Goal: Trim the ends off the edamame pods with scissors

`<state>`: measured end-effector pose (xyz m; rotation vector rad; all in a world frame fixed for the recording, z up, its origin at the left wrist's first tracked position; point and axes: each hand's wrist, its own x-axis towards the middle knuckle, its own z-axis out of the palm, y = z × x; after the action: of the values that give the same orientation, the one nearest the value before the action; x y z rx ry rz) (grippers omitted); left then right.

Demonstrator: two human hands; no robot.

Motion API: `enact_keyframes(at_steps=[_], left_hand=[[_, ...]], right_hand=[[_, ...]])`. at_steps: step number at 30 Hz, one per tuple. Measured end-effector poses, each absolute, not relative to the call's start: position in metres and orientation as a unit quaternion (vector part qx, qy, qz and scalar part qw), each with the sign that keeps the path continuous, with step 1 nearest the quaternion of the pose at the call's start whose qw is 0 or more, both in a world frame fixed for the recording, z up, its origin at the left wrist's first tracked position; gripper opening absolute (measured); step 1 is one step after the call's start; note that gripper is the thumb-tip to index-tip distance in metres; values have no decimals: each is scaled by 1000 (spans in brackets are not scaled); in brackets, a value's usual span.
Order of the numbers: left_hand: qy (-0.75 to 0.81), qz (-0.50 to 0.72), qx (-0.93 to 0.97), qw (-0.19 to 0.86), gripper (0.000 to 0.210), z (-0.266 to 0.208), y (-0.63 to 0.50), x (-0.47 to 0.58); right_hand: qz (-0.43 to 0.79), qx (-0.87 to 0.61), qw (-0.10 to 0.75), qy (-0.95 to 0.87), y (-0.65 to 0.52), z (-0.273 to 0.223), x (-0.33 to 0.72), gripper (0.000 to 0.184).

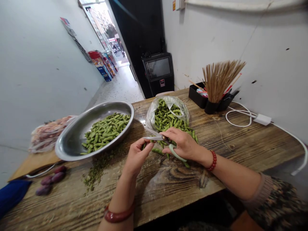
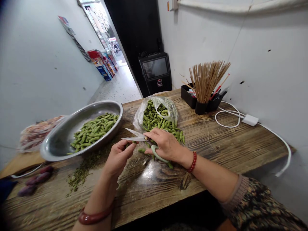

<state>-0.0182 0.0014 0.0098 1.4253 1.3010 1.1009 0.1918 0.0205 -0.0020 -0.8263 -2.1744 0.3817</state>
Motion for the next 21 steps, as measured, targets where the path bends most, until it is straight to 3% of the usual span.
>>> enact_keyframes(at_steps=[12,21], left_hand=[[525,401,672,335,20,11,3,-18],[510,431,629,398,18,11,2,-16]], right_hand=[[141,-309,364,-867,21,-3,193,50],[128,-312,345,-876,22,-2,194,45]])
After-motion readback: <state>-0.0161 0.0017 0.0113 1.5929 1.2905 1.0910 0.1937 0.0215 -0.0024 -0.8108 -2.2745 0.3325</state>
